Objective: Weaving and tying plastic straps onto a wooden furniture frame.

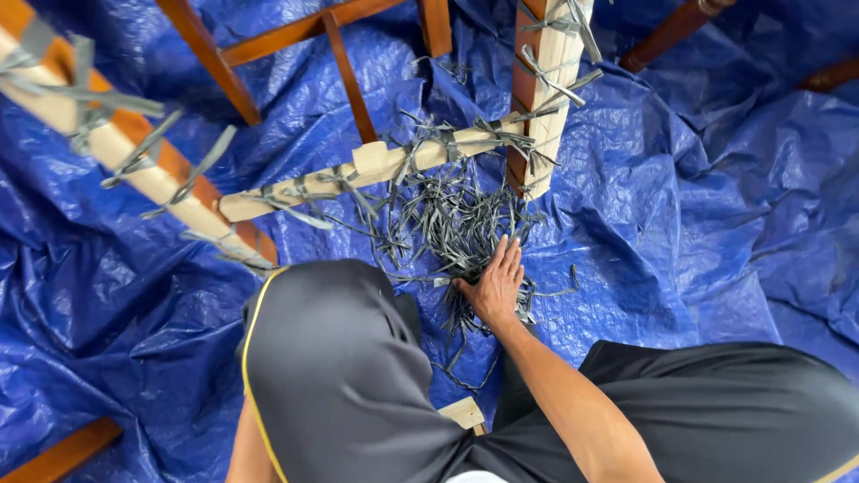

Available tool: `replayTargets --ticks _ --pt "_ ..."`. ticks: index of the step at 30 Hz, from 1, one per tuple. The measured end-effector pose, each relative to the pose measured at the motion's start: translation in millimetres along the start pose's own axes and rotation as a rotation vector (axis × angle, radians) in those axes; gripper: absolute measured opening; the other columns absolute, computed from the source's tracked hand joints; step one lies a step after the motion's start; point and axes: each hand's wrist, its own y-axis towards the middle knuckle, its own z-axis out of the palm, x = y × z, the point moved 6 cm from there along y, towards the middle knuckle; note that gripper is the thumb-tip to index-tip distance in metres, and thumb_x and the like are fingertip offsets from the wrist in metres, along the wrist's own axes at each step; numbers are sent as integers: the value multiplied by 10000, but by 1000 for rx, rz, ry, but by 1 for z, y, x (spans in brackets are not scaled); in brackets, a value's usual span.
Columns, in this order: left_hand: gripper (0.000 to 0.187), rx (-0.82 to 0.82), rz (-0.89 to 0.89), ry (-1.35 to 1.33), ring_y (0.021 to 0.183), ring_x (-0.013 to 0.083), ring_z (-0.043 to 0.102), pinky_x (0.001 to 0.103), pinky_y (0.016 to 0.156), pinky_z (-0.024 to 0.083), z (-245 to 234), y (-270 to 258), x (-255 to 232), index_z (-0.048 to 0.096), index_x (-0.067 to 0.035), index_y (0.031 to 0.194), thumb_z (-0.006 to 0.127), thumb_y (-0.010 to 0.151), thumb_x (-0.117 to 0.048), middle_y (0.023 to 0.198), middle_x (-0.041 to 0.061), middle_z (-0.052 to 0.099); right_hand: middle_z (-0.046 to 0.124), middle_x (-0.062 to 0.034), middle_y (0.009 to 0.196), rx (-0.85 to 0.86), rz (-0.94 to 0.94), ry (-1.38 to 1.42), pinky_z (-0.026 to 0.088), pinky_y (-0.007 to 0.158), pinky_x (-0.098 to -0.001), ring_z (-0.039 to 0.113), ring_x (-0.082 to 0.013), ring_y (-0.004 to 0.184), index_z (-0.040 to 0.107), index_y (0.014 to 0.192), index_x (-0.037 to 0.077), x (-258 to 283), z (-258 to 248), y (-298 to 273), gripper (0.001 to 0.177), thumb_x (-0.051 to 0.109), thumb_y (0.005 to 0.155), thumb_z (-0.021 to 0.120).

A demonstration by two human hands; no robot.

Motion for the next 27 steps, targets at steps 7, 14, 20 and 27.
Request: replayTargets --ticks 7,14,20,27 --pt "560 356 -162 216 1234 334 587 425 974 502 111 66 128 573 -97 1363 757 881 -313 1369 175 595 294 -275 1593 -99 19 85 189 1219 -550 242 -413 1505 37 1581 -50 -21 -7 17 1342 436 681 906" --pt "478 155 252 605 1245 458 552 553 1085 386 165 138 141 703 -109 1269 791 853 -328 1310 211 664 616 -213 1283 -50 -131 44 307 1162 -515 510 -380 1272 438 1430 13 -43 11 37 784 279 796 814" --pt "402 161 272 633 1152 434 605 501 1033 438 185 119 153 749 -81 1098 824 772 -304 1190 200 701 631 -167 1171 -228 -153 127 413 1040 -478 550 -368 1162 590 1306 60 -56 -8 22 490 141 839 715" --pt "348 168 -281 111 1013 226 748 358 915 595 178 108 217 723 -65 1208 732 889 -204 1163 128 768 473 -229 1450 -374 -322 105 304 1184 -524 417 -422 1384 447 1459 -18 -34 -36 -4 712 121 794 661"
